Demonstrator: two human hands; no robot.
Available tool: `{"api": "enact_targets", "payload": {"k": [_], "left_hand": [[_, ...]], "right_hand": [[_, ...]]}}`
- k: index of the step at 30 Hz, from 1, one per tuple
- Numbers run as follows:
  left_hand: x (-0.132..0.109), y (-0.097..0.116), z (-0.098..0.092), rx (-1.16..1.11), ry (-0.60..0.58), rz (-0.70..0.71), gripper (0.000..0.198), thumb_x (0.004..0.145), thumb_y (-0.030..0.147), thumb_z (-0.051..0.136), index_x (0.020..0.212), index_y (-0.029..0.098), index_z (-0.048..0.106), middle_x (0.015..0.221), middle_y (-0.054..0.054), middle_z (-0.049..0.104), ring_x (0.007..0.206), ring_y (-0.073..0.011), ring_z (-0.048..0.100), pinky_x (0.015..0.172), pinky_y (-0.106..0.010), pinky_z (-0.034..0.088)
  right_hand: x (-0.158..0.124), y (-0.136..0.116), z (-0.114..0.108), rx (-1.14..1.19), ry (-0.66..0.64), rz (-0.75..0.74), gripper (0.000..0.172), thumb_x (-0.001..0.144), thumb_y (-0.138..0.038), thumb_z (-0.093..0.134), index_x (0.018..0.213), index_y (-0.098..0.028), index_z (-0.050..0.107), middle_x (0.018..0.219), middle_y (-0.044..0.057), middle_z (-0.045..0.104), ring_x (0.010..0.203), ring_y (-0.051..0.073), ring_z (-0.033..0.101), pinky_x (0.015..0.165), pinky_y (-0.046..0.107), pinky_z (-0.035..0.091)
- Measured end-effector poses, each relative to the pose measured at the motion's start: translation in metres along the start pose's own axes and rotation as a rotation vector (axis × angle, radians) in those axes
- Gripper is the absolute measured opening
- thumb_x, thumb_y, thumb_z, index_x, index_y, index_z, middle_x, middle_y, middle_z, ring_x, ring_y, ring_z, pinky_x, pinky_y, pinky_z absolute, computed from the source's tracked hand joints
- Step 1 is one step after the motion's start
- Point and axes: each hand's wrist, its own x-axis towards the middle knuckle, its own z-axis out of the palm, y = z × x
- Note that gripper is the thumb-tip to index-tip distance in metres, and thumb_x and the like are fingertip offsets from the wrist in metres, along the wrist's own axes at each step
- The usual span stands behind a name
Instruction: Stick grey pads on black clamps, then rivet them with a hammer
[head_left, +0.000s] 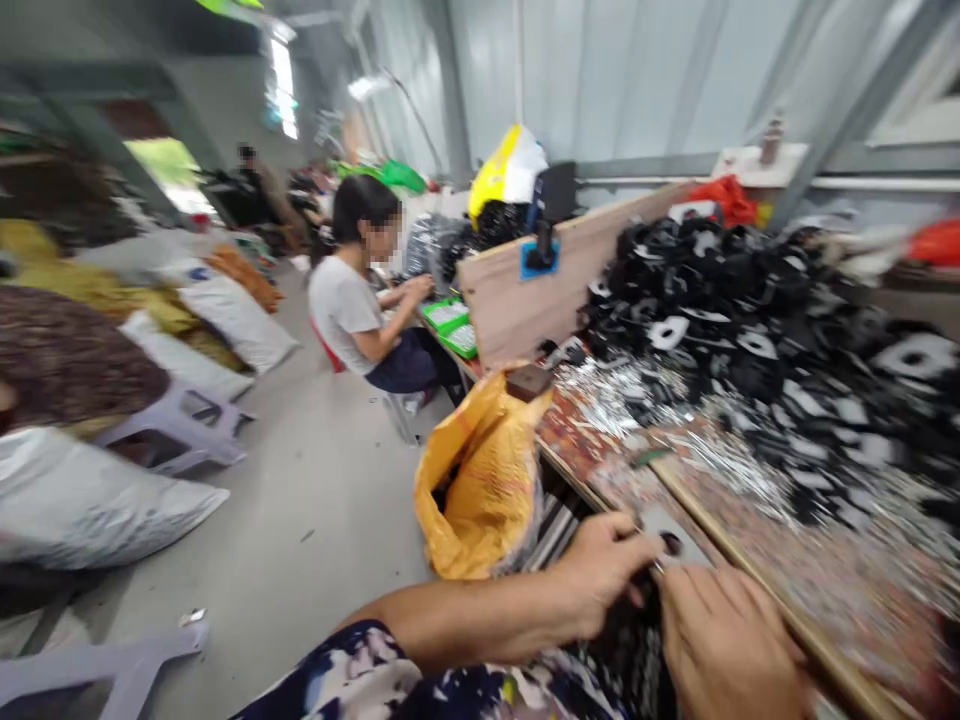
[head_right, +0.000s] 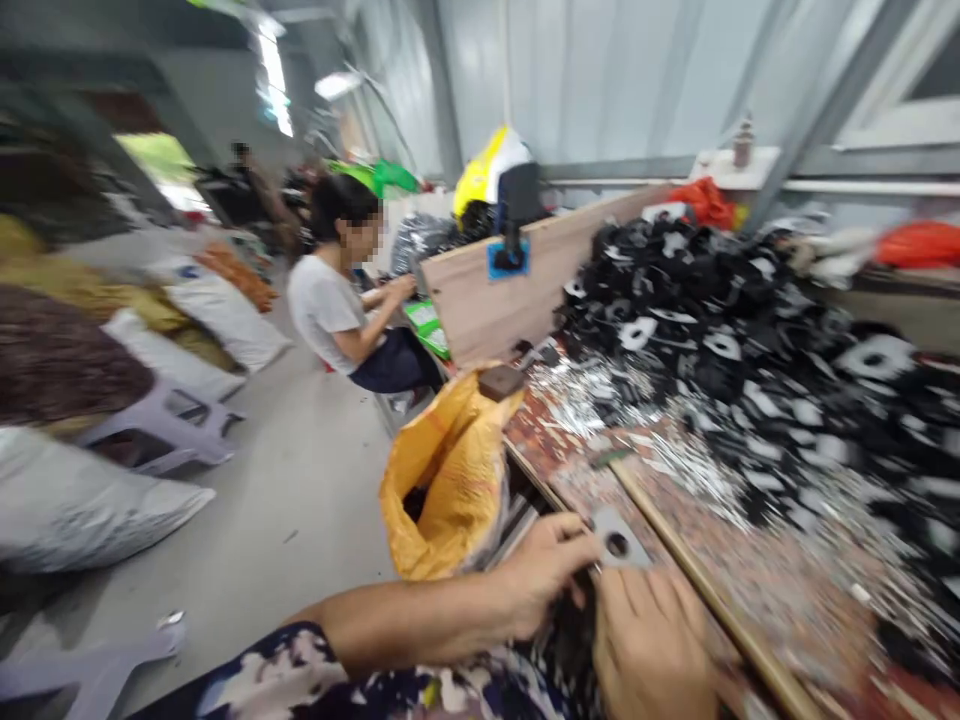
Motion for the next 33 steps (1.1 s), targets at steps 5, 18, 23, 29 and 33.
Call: {"api": "enact_targets", "payload": {"k": [5, 18, 23, 29, 33], "left_hand": [[-0.016, -0.017, -0.031, 0.052, -0.177, 0.162, 0.050, 0.068, 0.034, 0.090, 0.101, 0.021, 0.055, 0.090, 0.000, 0.063, 0.076, -0.0133, 0.059, 0.064, -0.022, 0.047], [0.044, 0.024, -0.086, 0.459, 0.054, 0.219, 0.035, 0.093, 0.056, 0.061, 0.104, 0.023, 0.063, 0.068, 0.005, 0.050, 0.053, -0.0126, 0.045, 0.047, -0.021, 0.034], [0.074, 0.011, -0.078, 0.580, 0.060, 0.302, 0.040, 0.096, 0.056, 0.054, 0.096, 0.020, 0.070, 0.065, 0.003, 0.050, 0.054, -0.0141, 0.045, 0.049, -0.025, 0.033], [0.077, 0.015, -0.082, 0.677, 0.041, 0.410, 0.040, 0.101, 0.049, 0.046, 0.084, 0.019, 0.067, 0.064, 0.002, 0.052, 0.063, -0.0165, 0.048, 0.062, -0.027, 0.036], [0.081, 0.017, -0.082, 0.699, 0.068, 0.431, 0.044, 0.100, 0.050, 0.047, 0.068, 0.021, 0.055, 0.062, 0.002, 0.050, 0.062, -0.0166, 0.048, 0.064, -0.029, 0.034]], "right_hand": [[0.013, -0.025, -0.017, 0.053, -0.089, 0.141, 0.031, 0.104, -0.018, 0.050, 0.073, -0.022, 0.052, 0.068, 0.000, 0.058, 0.073, 0.019, 0.055, 0.084, 0.038, 0.039], [0.006, 0.062, -0.023, -0.321, -0.363, 0.322, 0.011, 0.098, -0.026, 0.052, 0.089, -0.021, 0.054, 0.085, 0.007, 0.062, 0.079, 0.024, 0.061, 0.067, 0.034, 0.041], [-0.008, 0.067, -0.031, -0.168, -0.380, 0.383, 0.019, 0.095, -0.027, 0.052, 0.112, -0.020, 0.057, 0.082, 0.003, 0.065, 0.072, 0.022, 0.064, 0.063, 0.033, 0.043], [-0.015, 0.067, -0.049, -0.083, -0.436, 0.350, 0.015, 0.099, -0.026, 0.050, 0.098, -0.022, 0.064, 0.083, 0.005, 0.072, 0.066, 0.021, 0.069, 0.059, 0.032, 0.051], [0.000, 0.047, -0.060, 0.025, -0.370, 0.303, 0.042, 0.105, -0.026, 0.049, 0.146, -0.027, 0.056, 0.117, 0.007, 0.079, 0.083, 0.023, 0.079, 0.065, 0.034, 0.062]]}}
